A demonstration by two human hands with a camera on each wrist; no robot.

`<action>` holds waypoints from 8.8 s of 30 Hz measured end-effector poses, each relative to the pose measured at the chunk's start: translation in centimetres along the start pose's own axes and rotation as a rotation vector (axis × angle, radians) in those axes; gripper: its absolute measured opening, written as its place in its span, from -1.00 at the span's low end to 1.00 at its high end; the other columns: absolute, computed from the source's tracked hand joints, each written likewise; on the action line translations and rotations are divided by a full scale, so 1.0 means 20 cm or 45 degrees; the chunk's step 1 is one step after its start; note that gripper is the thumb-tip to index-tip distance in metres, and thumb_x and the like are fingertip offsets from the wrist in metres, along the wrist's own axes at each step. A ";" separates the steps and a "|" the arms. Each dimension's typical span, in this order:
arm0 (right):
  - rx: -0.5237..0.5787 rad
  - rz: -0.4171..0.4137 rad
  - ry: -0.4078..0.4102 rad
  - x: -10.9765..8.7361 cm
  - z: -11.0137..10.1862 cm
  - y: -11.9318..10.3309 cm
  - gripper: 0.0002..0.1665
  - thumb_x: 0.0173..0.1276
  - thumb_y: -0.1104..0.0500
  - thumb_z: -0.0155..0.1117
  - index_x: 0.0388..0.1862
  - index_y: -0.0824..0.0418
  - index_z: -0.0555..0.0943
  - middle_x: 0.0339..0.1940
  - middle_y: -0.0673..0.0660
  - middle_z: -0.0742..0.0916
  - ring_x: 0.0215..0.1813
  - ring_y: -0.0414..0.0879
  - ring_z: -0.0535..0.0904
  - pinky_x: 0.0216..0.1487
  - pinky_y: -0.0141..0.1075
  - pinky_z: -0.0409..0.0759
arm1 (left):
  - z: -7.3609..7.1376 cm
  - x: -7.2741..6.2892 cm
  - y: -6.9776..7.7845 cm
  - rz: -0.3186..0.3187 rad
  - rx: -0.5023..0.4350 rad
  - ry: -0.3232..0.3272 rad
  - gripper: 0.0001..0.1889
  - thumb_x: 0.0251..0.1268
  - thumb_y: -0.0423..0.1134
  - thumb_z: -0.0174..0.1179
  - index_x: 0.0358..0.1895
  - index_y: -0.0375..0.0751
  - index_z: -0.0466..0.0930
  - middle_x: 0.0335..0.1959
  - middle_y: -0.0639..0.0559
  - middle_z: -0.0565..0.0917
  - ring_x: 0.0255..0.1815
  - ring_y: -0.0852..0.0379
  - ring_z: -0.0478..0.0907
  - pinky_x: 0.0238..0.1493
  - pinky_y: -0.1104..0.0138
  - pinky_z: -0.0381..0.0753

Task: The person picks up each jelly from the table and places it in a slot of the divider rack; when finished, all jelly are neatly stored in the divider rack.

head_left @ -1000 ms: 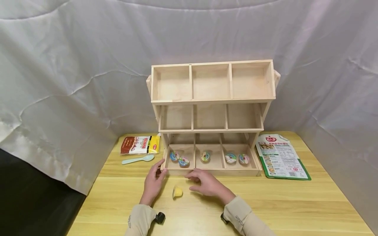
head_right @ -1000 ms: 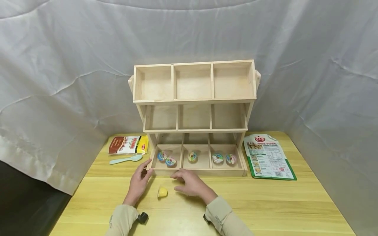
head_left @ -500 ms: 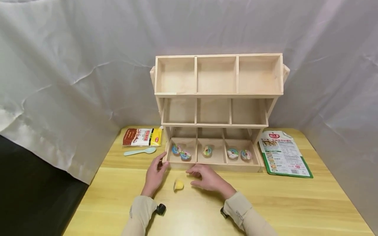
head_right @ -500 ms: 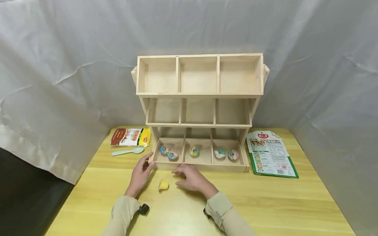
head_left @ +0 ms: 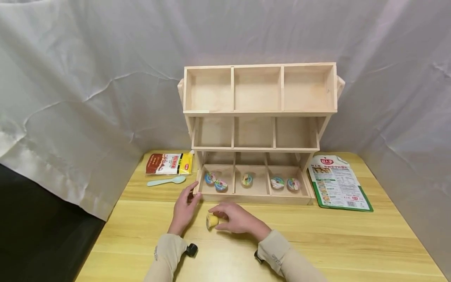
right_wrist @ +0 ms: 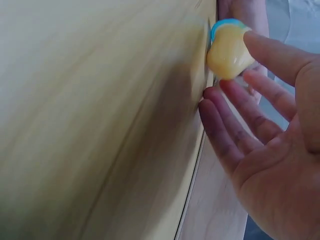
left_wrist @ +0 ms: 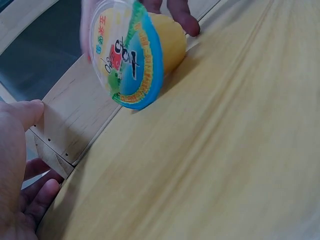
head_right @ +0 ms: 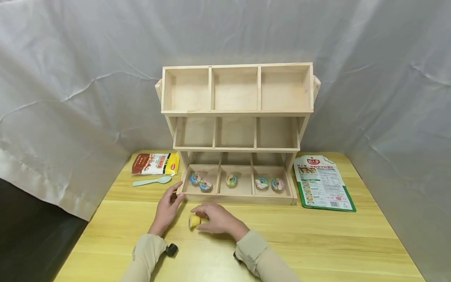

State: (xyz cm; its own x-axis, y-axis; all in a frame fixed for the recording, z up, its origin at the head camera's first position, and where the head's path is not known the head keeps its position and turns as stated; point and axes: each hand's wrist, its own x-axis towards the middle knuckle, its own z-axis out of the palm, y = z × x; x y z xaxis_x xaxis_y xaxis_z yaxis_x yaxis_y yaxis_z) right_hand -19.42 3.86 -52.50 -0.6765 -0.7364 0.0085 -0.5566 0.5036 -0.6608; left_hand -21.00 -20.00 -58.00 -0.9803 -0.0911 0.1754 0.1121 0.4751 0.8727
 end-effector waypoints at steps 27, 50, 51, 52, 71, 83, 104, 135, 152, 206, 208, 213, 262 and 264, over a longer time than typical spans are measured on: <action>-0.125 0.038 0.130 0.09 0.07 -0.07 -0.49 0.29 0.04 0.54 0.19 0.14 0.71 -0.09 -0.05 0.76 -0.12 -0.30 0.60 -0.03 -0.42 0.58 | 0.00 -0.01 0.02 -0.036 0.003 -0.002 -0.52 0.56 -0.03 0.19 0.47 0.24 0.45 0.27 -0.04 0.59 0.11 0.04 0.62 0.15 0.19 0.62; 0.055 0.122 0.276 -0.01 -0.12 -0.05 -0.32 0.29 0.08 0.56 0.37 0.16 0.59 0.02 0.05 0.70 0.02 -0.10 0.64 0.08 -0.28 0.67 | 0.00 -0.01 0.03 -0.001 0.012 0.018 -0.50 0.55 0.00 0.19 0.48 0.17 0.45 0.25 -0.08 0.60 0.10 0.03 0.61 0.12 0.21 0.64; 0.089 0.126 0.285 -0.01 -0.13 -0.05 -0.31 0.28 0.12 0.56 0.38 0.18 0.59 0.00 0.05 0.69 0.01 -0.10 0.64 0.07 -0.28 0.68 | 0.00 -0.01 0.03 0.005 0.016 0.019 -0.50 0.55 0.00 0.20 0.49 0.15 0.45 0.25 -0.08 0.60 0.09 0.03 0.61 0.11 0.22 0.64; 0.112 0.130 0.297 -0.02 -0.14 -0.05 -0.31 0.27 0.14 0.57 0.38 0.19 0.59 -0.01 0.05 0.68 0.01 -0.10 0.64 0.07 -0.28 0.69 | 0.00 -0.02 0.03 0.006 0.016 0.019 -0.50 0.55 0.00 0.20 0.49 0.15 0.45 0.24 -0.08 0.60 0.09 0.03 0.61 0.10 0.23 0.64; 0.318 0.237 0.498 -0.12 -0.30 0.05 -0.38 0.20 0.24 0.61 0.26 0.14 0.63 -0.01 0.07 0.62 0.11 0.01 0.60 0.09 -0.29 0.71 | 0.00 -0.01 0.02 -0.030 -0.004 0.007 -0.52 0.56 -0.03 0.20 0.48 0.20 0.45 0.26 -0.06 0.60 0.10 0.05 0.60 0.15 0.19 0.62; 0.277 0.321 0.626 -0.20 -0.42 0.16 -0.36 0.12 0.19 0.68 0.18 0.16 0.61 0.05 0.10 0.70 0.08 0.01 0.66 0.15 -0.16 0.69 | 0.00 -0.01 0.03 -0.034 -0.002 -0.004 -0.51 0.56 -0.02 0.19 0.48 0.20 0.45 0.30 -0.06 0.58 0.12 0.02 0.60 0.15 0.18 0.61; -0.068 0.333 0.665 -0.30 -0.52 0.39 -0.38 0.28 0.09 0.57 0.29 0.20 0.62 0.25 0.28 0.71 0.26 0.28 0.63 0.28 0.18 0.58 | 0.00 -0.01 0.02 -0.036 0.013 -0.005 -0.50 0.56 0.05 0.17 0.49 0.21 0.43 0.29 -0.06 0.57 0.11 0.06 0.59 0.14 0.21 0.60; -0.318 0.442 0.561 -0.23 -0.50 0.44 -0.30 0.09 -0.03 0.69 0.22 0.12 0.70 0.03 0.14 0.81 0.00 0.09 0.56 0.04 0.08 0.57 | 0.01 -0.02 0.01 -0.011 -0.008 0.012 -0.50 0.54 0.01 0.21 0.48 0.24 0.44 0.22 -0.04 0.61 0.07 0.08 0.60 0.11 0.23 0.62; -0.291 0.466 0.483 -0.20 -0.52 0.46 -0.41 0.11 -0.04 0.68 0.12 0.11 0.76 0.00 0.12 0.83 0.13 0.20 0.60 0.29 0.20 0.47 | 0.01 -0.02 0.00 -0.004 0.005 0.019 -0.50 0.54 -0.02 0.22 0.48 0.24 0.45 0.18 -0.04 0.61 0.05 0.08 0.60 0.10 0.24 0.62; -0.243 0.382 0.520 -0.29 -0.52 0.45 -0.27 0.35 0.03 0.48 0.45 0.19 0.52 0.44 0.40 0.55 0.50 0.54 0.28 0.43 0.49 0.17 | 0.02 -0.01 0.00 -0.006 0.030 0.024 -0.50 0.54 0.00 0.21 0.48 0.24 0.44 0.21 -0.05 0.61 0.07 0.08 0.59 0.10 0.25 0.61; -0.234 0.371 0.523 -0.30 -0.52 0.45 -0.27 0.37 0.05 0.47 0.46 0.25 0.50 0.43 0.44 0.54 0.51 0.56 0.26 0.44 0.49 0.15 | 0.02 -0.01 0.00 -0.005 0.029 0.027 -0.50 0.54 0.00 0.20 0.48 0.24 0.45 0.22 -0.05 0.61 0.07 0.08 0.59 0.11 0.25 0.61; -0.206 0.386 0.527 -0.35 -0.51 0.46 -0.27 0.39 0.02 0.46 0.45 0.27 0.51 0.44 0.47 0.50 0.44 0.52 0.37 0.36 0.47 0.30 | 0.02 -0.01 0.00 -0.009 0.026 0.021 -0.49 0.54 0.02 0.21 0.48 0.23 0.45 0.22 -0.05 0.60 0.07 0.08 0.59 0.11 0.24 0.62; -0.250 0.236 0.585 -0.44 -0.74 0.25 -0.33 0.41 0.11 0.44 0.45 0.21 0.52 0.32 0.27 0.63 0.27 0.27 0.59 0.26 0.24 0.55 | -0.29 0.10 0.39 0.262 0.302 -0.123 -0.32 0.52 -0.01 0.22 0.63 0.16 0.22 0.62 -0.11 0.27 0.56 -0.28 0.26 0.42 -0.34 0.28; -0.308 0.198 0.625 -0.46 -0.78 0.21 -0.35 0.40 0.11 0.45 0.43 0.18 0.54 0.27 0.23 0.65 0.22 0.22 0.60 0.23 0.21 0.57 | -0.35 0.11 0.44 0.371 0.387 -0.068 -0.34 0.52 -0.02 0.23 0.61 0.11 0.26 0.61 -0.13 0.30 0.56 -0.31 0.25 0.38 -0.38 0.30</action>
State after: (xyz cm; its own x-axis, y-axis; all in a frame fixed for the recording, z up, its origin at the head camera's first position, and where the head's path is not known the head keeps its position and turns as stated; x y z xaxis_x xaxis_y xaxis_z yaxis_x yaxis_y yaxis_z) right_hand -23.06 19.83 -43.72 -0.8721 -0.3780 0.3106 -0.4878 0.7213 -0.4918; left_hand -21.07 -22.05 -46.76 -0.9226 0.1271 0.3642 0.3406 0.7115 0.6146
